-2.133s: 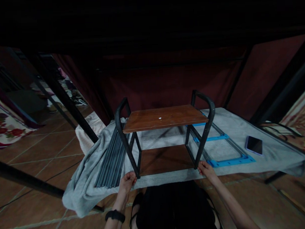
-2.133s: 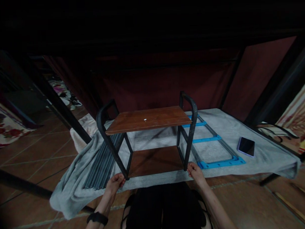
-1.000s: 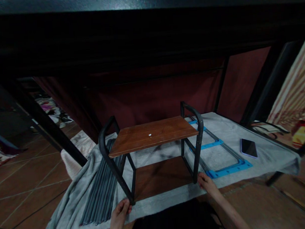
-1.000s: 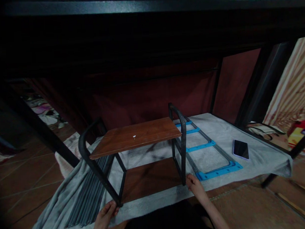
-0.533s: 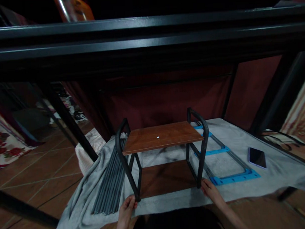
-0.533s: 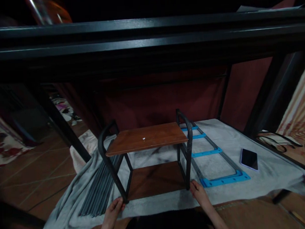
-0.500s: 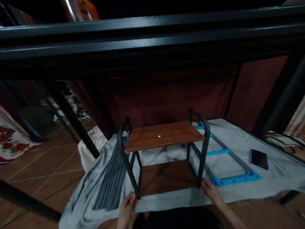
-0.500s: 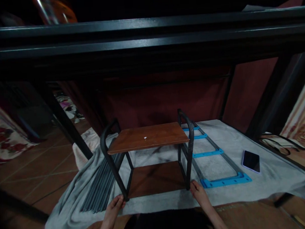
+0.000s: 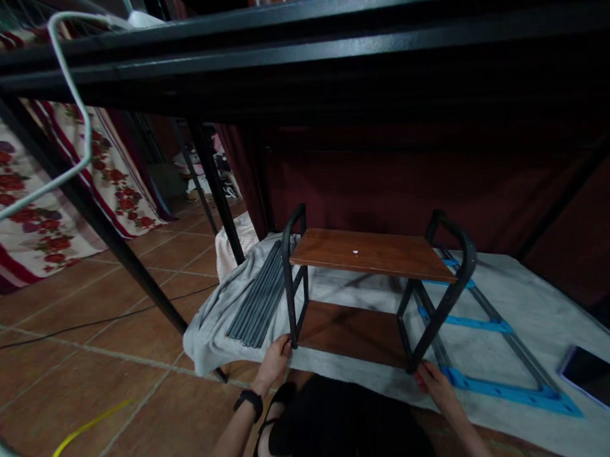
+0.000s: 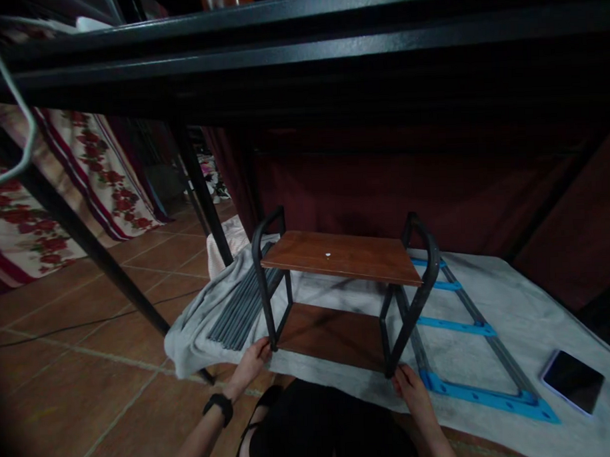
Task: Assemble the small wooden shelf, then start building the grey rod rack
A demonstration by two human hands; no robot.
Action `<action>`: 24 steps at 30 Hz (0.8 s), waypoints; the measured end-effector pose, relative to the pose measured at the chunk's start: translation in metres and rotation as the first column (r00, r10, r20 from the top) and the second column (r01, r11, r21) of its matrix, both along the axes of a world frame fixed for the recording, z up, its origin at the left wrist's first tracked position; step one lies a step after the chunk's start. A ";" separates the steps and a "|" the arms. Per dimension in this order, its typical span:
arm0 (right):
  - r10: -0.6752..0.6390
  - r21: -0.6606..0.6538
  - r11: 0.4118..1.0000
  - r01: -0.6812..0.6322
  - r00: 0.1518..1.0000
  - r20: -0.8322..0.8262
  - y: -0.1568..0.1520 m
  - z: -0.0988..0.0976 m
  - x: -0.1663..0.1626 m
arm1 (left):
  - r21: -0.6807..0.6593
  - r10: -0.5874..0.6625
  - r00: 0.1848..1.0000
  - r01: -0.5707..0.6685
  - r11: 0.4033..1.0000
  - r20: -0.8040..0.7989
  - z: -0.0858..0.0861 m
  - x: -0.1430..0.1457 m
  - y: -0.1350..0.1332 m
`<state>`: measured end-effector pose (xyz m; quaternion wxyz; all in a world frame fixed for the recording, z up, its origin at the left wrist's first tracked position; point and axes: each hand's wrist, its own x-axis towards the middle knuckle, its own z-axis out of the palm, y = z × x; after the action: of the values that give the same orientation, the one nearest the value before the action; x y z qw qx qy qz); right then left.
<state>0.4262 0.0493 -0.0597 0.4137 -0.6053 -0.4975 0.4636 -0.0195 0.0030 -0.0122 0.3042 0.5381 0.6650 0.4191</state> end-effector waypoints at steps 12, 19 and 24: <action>-0.071 0.024 0.997 0.071 0.997 0.001 0.004 -0.004 0.000 | -0.068 -0.148 0.913 0.132 0.989 -0.381 -0.005 -0.008 0.001; -0.061 0.016 0.998 0.061 0.998 -0.009 0.000 0.001 -0.006 | -0.089 -0.191 0.862 0.170 0.981 -0.470 -0.004 -0.011 0.004; -0.081 0.004 0.997 0.081 0.996 0.036 -0.001 0.009 -0.007 | -0.128 -0.253 0.767 0.221 0.967 -0.589 0.004 -0.011 0.000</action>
<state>0.4195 0.0482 -0.0511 0.4237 -0.6328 -0.4806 0.4347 -0.0306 0.0026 -0.0078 0.1416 0.7147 0.6641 0.1678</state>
